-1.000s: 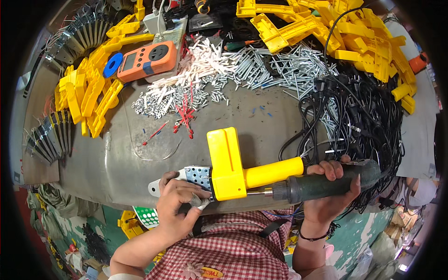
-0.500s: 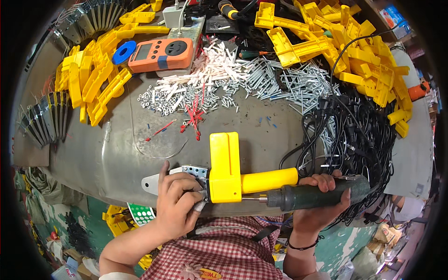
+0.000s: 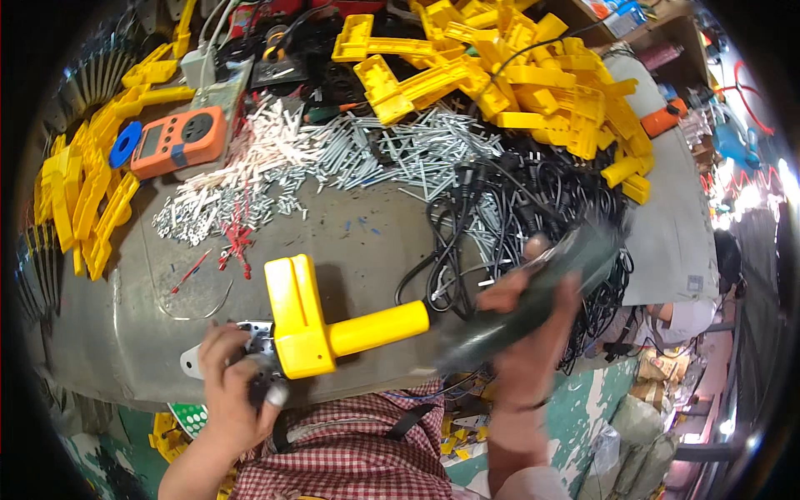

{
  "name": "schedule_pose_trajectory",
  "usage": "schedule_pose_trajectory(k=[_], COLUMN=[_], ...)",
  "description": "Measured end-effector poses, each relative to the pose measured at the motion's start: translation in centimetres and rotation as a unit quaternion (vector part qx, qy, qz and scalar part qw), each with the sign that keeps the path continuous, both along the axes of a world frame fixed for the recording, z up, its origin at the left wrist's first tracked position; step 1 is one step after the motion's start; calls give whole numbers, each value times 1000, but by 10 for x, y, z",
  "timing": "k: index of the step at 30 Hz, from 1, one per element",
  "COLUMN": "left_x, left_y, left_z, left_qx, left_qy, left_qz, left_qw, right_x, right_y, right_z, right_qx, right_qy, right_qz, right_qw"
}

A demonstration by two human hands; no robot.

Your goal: Assembling a yellow plastic electronic device housing using a soldering iron and a power screwdriver.

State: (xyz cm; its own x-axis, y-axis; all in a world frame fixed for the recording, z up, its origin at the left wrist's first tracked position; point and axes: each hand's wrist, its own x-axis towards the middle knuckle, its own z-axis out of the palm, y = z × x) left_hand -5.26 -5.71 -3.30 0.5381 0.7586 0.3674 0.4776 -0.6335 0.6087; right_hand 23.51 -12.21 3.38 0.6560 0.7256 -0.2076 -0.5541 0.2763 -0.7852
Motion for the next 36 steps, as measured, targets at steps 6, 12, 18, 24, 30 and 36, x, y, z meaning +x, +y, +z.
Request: schedule_pose_trajectory(k=[6,12,18,24,30,36], left_x=[-22,-30,15,134,118,91], left_y=[23,28,51,-9,-6,35], left_z=[-5,22,46,70,62,49], left_qx=[109,-54,186,-249,-434,-214], left_qy=[25,-38,194,-146,-127,-52], left_qz=[-77,32,-12,-318,-361,-113], left_qw=[991,997,963,903,815,969], right_x=[174,42,54,-10,121,4], right_y=[11,40,31,53,46,60], right_z=[62,-23,3,82,50,1], right_qx=[-334,-367,-303,142,-239,-57], right_qy=[-788,-806,-578,-161,-701,-757], right_qz=[-235,54,9,113,-78,202], right_qw=[461,462,758,970,667,618])
